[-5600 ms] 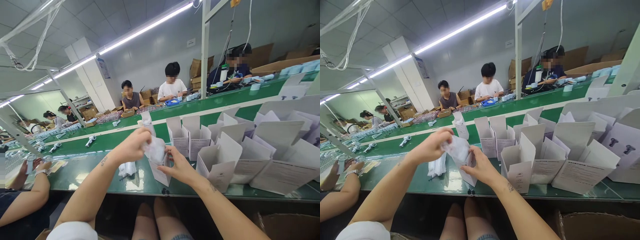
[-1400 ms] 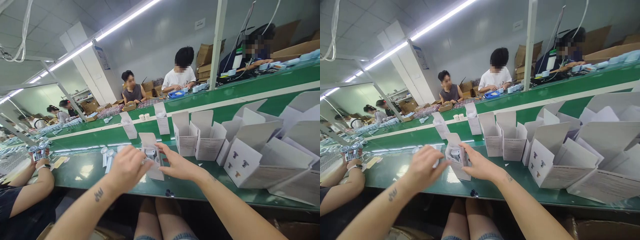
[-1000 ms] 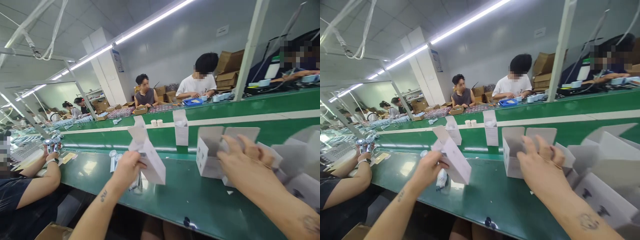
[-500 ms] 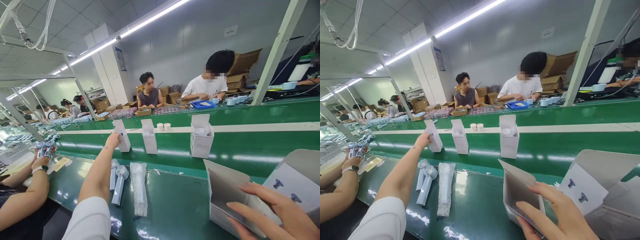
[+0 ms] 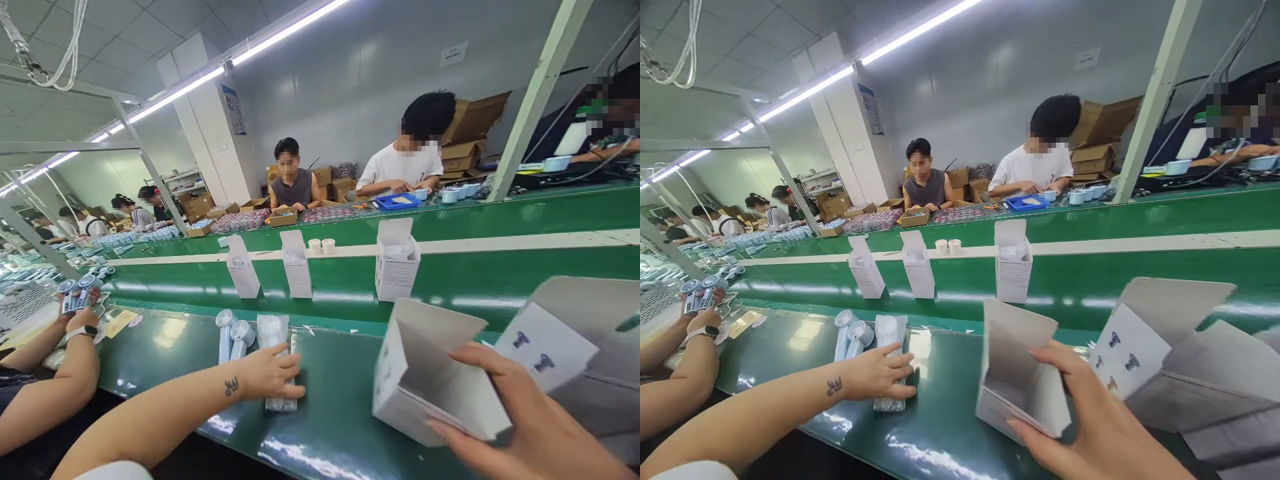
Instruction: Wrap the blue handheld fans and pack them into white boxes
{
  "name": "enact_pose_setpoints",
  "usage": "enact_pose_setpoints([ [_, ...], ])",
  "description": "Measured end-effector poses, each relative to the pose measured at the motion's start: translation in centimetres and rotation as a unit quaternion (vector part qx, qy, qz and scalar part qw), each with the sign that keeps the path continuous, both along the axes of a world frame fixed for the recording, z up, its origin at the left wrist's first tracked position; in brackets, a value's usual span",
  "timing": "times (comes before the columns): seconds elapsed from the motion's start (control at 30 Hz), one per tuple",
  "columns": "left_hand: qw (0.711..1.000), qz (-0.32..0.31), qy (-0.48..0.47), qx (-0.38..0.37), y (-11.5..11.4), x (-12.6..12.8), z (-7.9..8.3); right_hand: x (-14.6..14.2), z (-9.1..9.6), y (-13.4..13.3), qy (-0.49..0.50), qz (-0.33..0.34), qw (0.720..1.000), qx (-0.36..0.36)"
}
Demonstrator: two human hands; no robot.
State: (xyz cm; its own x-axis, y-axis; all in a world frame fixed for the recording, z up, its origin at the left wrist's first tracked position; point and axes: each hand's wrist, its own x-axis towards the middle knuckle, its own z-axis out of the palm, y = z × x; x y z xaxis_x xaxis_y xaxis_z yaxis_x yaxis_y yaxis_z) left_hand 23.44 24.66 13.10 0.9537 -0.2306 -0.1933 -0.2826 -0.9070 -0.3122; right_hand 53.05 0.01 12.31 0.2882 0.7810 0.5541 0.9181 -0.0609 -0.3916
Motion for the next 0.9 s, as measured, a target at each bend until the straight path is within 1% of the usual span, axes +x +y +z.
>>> enact_pose_setpoints([
  [0.03,1.0,-0.022,-0.003,0.01,-0.5,0.0,0.0,-0.8,0.5,0.2,0.028,0.026,0.999,-0.03],
  [0.07,0.999,-0.031,-0.016,0.016,-0.8,-0.2,0.6,-1.7,1.1,0.5,0.06,0.056,0.995,-0.063],
  [0.1,0.999,-0.019,-0.043,0.013,-1.0,-0.5,1.5,-2.6,1.6,0.7,0.093,0.085,0.987,-0.096],
  [0.13,0.996,0.012,-0.091,-0.004,-1.3,-1.0,2.8,-3.4,2.2,1.0,0.124,0.11,0.978,-0.126],
  [0.17,0.985,0.053,-0.163,-0.035,-1.7,-1.5,4.4,-4.1,2.7,1.3,0.15,0.132,0.968,-0.151],
  [0.2,0.958,0.098,-0.257,-0.079,-2.4,-2.1,5.9,-4.6,3.1,1.6,0.173,0.151,0.958,-0.169],
  [0.23,0.91,0.142,-0.367,-0.133,-3.4,-2.6,7.4,-5.1,3.4,1.8,0.19,0.168,0.95,-0.183],
  [0.27,0.839,0.177,-0.478,-0.192,-4.5,-2.9,8.8,-5.4,3.7,2.0,0.202,0.181,0.944,-0.189],
  [0.3,0.752,0.198,-0.576,-0.253,-5.8,-3.0,9.9,-5.6,3.8,2.2,0.208,0.193,0.94,-0.189],
  [0.33,0.663,0.205,-0.65,-0.309,-7.1,-2.9,10.6,-5.8,3.9,2.3,0.209,0.205,0.938,-0.186],
  [0.37,0.591,0.205,-0.696,-0.353,-8.4,-2.4,11.2,-6.0,3.9,2.5,0.207,0.217,0.937,-0.179],
  [0.4,0.549,0.202,-0.715,-0.383,-9.5,-1.7,11.4,-6.1,3.9,2.7,0.206,0.23,0.936,-0.169],
  [0.43,0.543,0.2,-0.712,-0.398,-10.4,-0.9,11.5,-6.2,3.8,2.8,0.206,0.244,0.934,-0.157],
  [0.47,0.568,0.198,-0.693,-0.397,-11.0,0.0,11.6,-6.3,3.7,2.9,0.208,0.258,0.932,-0.146],
  [0.5,0.613,0.202,-0.658,-0.388,-11.4,0.8,11.6,-6.4,3.6,3.0,0.215,0.266,0.93,-0.136],
  [0.53,0.666,0.207,-0.61,-0.375,-11.6,1.5,11.8,-6.4,3.5,3.0,0.224,0.269,0.928,-0.127],
  [0.57,0.718,0.214,-0.551,-0.367,-11.7,2.1,12.1,-6.5,3.5,3.0,0.235,0.267,0.927,-0.12],
  [0.6,0.763,0.219,-0.488,-0.362,-11.7,2.6,12.6,-6.5,3.4,2.9,0.246,0.262,0.926,-0.117],
  [0.63,0.801,0.225,-0.426,-0.357,-11.6,2.9,13.2,-6.5,3.3,2.8,0.253,0.258,0.925,-0.115],
  [0.67,0.832,0.229,-0.369,-0.345,-11.7,3.3,14.0,-6.5,3.3,2.8,0.257,0.257,0.925,-0.111],
  [0.73,0.887,0.23,-0.274,-0.291,-12.2,4.1,15.5,-6.6,3.2,2.7,0.254,0.265,0.925,-0.101],
  [0.8,0.932,0.222,-0.189,-0.215,-13.3,5.2,16.5,-6.7,3.1,2.8,0.232,0.277,0.929,-0.084],
  [0.87,0.961,0.206,-0.12,-0.144,-14.3,6.3,16.9,-6.6,3.0,2.8,0.204,0.294,0.931,-0.069],
  [0.9,0.968,0.196,-0.112,-0.109,-14.7,6.7,16.9,-6.6,2.9,2.9,0.199,0.299,0.931,-0.066],
])
